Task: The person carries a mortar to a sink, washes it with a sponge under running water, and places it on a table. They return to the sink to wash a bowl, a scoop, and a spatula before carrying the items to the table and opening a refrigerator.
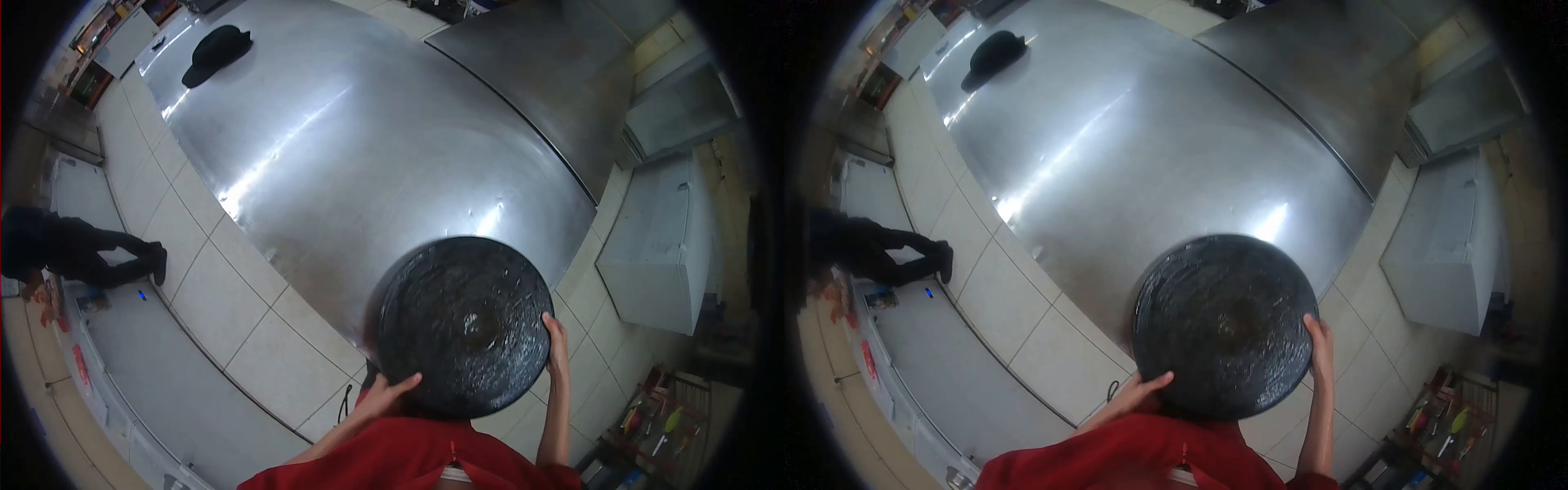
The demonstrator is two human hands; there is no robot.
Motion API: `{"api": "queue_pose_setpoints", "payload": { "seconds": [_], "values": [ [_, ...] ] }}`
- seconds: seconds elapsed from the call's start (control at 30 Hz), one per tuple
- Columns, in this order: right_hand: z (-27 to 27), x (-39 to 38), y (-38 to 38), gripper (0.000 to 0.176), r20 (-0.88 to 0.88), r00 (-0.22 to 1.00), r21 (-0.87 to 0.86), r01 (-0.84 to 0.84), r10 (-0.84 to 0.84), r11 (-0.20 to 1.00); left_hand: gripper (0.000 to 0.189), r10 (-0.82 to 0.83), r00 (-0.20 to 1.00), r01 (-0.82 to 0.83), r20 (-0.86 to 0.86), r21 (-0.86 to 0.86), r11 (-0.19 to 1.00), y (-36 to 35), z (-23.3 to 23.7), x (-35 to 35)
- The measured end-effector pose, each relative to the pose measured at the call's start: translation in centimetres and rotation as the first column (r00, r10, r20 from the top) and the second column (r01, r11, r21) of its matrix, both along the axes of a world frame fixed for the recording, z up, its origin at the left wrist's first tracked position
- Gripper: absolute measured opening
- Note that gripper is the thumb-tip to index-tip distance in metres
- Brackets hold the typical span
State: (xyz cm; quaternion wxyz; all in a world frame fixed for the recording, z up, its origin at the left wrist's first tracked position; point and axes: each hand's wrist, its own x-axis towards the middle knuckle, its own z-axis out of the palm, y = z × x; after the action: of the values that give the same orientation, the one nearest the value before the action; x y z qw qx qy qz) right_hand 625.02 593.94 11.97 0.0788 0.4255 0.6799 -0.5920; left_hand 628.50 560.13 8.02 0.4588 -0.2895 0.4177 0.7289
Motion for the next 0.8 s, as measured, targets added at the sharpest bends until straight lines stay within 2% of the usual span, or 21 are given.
{"api": "queue_pose_setpoints", "payload": {
  "seconds": [0.03,0.07,0.13,0.17,0.23,0.27,0.33,0.37,0.4,0.43,0.47,0.5,0.53,0.63,0.67,0.73,0.77,0.8],
  "values": [
    [-0.9,-1.0,1.0,0.064,0.021,0.995,0.032,-0.098,0.097,0.995,0.09,-0.019,0.999,0.019,-0.035,0.001,1.0,0.4,0.6,-1.6],
    [-1.4,-2.1,1.5,0.064,0.026,0.994,0.035,-0.103,0.102,0.994,0.09,-0.014,0.999,0.014,-0.031,0.005,1.0,0.7,0.4,-2.9],
    [-1.3,-4.9,0.7,0.061,-0.05,0.989,0.079,-0.136,0.14,0.988,0.072,-0.057,0.977,0.025,-0.205,-0.155,0.988,0.7,-0.6,-4.7],
    [-1.7,-5.8,0.9,0.061,-0.046,0.988,0.082,-0.145,0.15,0.986,0.072,-0.047,0.978,0.017,-0.202,-0.151,0.988,0.7,-1.2,-5.6],
    [-3.2,-8.3,1.0,0.068,-0.027,0.984,0.065,-0.173,0.175,0.983,0.073,-0.264,0.904,0.134,-0.337,-0.364,0.922,0.0,-2.6,-8.4],
    [-3.4,-9.7,0.9,0.068,-0.036,0.982,0.068,-0.184,0.187,0.98,0.073,-0.253,0.904,0.119,-0.345,-0.364,0.924,-0.3,-2.8,-10.0],
    [-3.8,-12.0,0.8,0.071,-0.03,0.978,0.076,-0.206,0.209,0.976,0.072,-0.464,0.805,0.271,-0.369,-0.466,0.842,-0.8,-3.1,-12.9],
    [-4.1,-13.4,0.7,0.071,-0.028,0.976,0.078,-0.213,0.215,0.974,0.066,-0.578,0.731,0.251,-0.362,-0.645,0.722,-0.8,0.2,-14.3],
    [-4.4,-14.6,0.8,0.074,-0.051,0.968,0.152,-0.235,0.245,0.96,0.066,-0.573,0.736,0.249,-0.36,-0.643,0.724,-1.0,-0.2,-15.5],
    [-4.6,-15.8,0.9,0.076,-0.071,0.959,0.224,-0.254,0.276,0.941,0.062,-0.631,0.647,0.323,-0.428,-0.596,0.735,-1.3,-1.0,-16.5],
    [-4.5,-16.9,1.2,0.076,-0.063,0.958,0.223,-0.259,0.279,0.94,0.059,-0.671,0.552,0.401,-0.495,-0.549,0.734,-1.4,-1.5,-17.1],
    [-4.4,-18.2,1.4,0.079,-0.026,0.952,0.22,-0.291,0.304,0.931,0.056,-0.749,0.433,0.383,-0.501,-0.65,0.656,-1.3,-1.8,-17.5],
    [-4.3,-19.6,1.5,0.082,0.012,0.945,0.216,-0.323,0.328,0.922,0.056,-0.746,0.443,0.385,-0.497,-0.646,0.659,-1.1,-2.0,-17.7],
    [-4.4,-22.2,0.9,0.085,-0.015,0.929,0.258,-0.353,0.369,0.9,0.057,-0.802,0.328,0.188,-0.499,-0.798,0.573,0.0,-3.8,-17.3],
    [-4.6,-23.4,1.2,0.086,0.007,0.927,0.247,-0.364,0.374,0.898,0.057,-0.805,0.336,0.22,-0.489,-0.79,0.572,0.3,-3.4,-17.2],
    [-6.6,-23.2,3.2,0.087,0.096,0.932,0.213,-0.363,0.351,0.907,0.053,-0.719,0.544,0.231,-0.432,-0.747,0.623,1.0,-1.7,-17.1],
    [-7.5,-23.5,4.2,0.085,0.179,0.909,0.435,-0.417,0.377,0.798,0.051,-0.725,0.545,0.262,-0.42,-0.737,0.623,1.1,-1.6,-17.3],
    [-8.2,-23.5,4.7,0.085,0.257,0.885,0.624,-0.459,0.388,0.633,0.051,-0.731,0.547,0.282,-0.408,-0.733,0.62,1.0,-1.8,-17.4]
  ]
}}
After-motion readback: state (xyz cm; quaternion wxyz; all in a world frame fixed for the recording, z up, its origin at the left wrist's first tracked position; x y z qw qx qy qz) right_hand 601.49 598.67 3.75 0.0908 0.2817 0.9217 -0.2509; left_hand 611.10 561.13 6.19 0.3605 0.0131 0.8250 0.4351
